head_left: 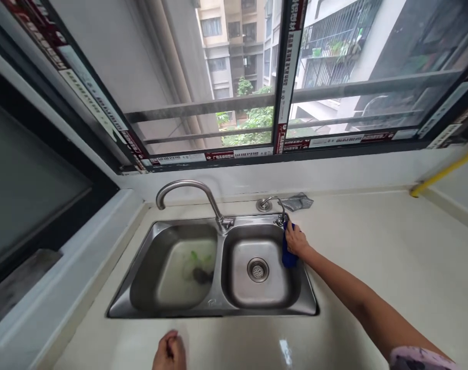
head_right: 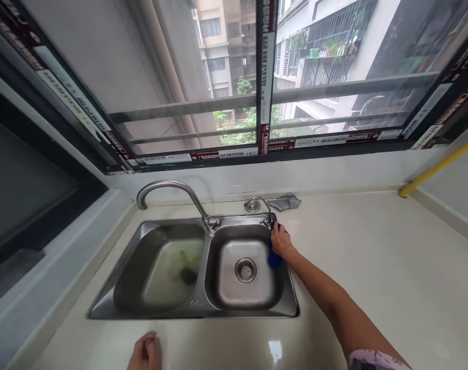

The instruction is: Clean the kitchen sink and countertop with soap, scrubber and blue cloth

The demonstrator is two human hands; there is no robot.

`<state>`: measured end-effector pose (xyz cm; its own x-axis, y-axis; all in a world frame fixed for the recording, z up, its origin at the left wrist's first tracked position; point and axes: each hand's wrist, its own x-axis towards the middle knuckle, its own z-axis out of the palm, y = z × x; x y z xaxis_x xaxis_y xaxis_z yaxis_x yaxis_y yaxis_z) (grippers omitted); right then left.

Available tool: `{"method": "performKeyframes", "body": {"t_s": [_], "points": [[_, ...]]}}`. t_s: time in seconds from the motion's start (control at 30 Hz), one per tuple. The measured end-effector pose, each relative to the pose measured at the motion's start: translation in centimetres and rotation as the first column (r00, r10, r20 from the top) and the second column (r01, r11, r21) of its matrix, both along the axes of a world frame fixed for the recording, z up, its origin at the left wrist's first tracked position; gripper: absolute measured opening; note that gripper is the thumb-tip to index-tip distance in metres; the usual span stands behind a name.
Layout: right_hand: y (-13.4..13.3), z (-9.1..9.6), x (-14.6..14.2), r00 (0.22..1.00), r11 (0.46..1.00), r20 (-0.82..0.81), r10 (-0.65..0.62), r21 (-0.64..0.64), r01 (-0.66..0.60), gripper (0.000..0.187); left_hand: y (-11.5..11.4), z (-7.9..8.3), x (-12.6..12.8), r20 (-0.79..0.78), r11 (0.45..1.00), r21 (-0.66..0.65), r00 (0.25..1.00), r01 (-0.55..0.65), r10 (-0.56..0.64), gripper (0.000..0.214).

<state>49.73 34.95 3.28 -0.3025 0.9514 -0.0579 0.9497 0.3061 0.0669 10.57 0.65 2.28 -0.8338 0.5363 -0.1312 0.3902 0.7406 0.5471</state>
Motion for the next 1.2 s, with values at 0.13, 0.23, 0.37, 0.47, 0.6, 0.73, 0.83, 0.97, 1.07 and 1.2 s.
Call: {"method": "performKeyframes", "body": {"t_s": [0.13,0.23,0.37,0.47,0.6,0.73,0.83,0.97,1.07,1.2], "points": [[-3.6,0.5,2.8,0.999,0.999,0.013,0.029,-0.032,-0.029,0.053,-0.1,-0.3,0.4,-0.011,1.0,-0.011,1.0,0.02,-0.02,0.04],[-6.9,0.4,5.3,0.997,0.998,-0.069,0.036,-0.057,-0.04,0.057,0.0,-0.5,0.4,-0.014,0.999,-0.019,0.999,0.029,-0.029,0.041],[-12.6,-1.0,8.0,0.959,0.997,-0.278,0.047,-0.042,-0.061,0.063,0.1,-0.7,0.7,-0.038,0.999,-0.005,0.998,0.054,-0.054,0.039],[-17.6,-2.8,9.5,0.927,0.997,-0.368,0.07,-0.001,-0.075,0.064,0.0,-1.3,1.0,-0.09,0.997,0.027,0.994,0.069,-0.067,0.037],[-24.2,-5.6,10.6,0.875,0.996,-0.476,0.086,0.067,-0.061,0.061,-0.2,-2.2,1.1,-0.146,0.993,0.061,0.985,0.1,-0.09,0.035],[-29.2,-7.1,8.5,0.851,0.994,-0.515,0.106,0.035,-0.103,0.065,-0.4,-2.5,1.1,-0.157,0.987,0.081,0.98,0.139,-0.125,0.034],[-31.2,-6.1,3.3,0.878,0.98,-0.468,0.098,-0.11,-0.168,0.076,-0.6,-2.8,1.1,-0.163,0.982,0.104,0.977,0.158,-0.14,0.035],[-31.5,-3.2,-6.9,0.912,0.931,-0.388,0.133,-0.267,-0.249,0.089,-0.8,-3.4,1.0,-0.15,0.976,0.132,0.977,0.172,-0.152,0.035],[-31.0,-1.4,-14.6,0.911,0.894,-0.365,0.193,-0.316,-0.317,0.09,-1.0,-3.6,0.9,-0.162,0.97,0.164,0.975,0.18,-0.154,0.035],[-30.6,-0.3,-21.7,0.858,0.842,-0.408,0.312,-0.299,-0.448,0.087,-1.1,-3.0,0.8,-0.091,0.977,0.174,0.99,0.122,-0.107,0.036]]}}
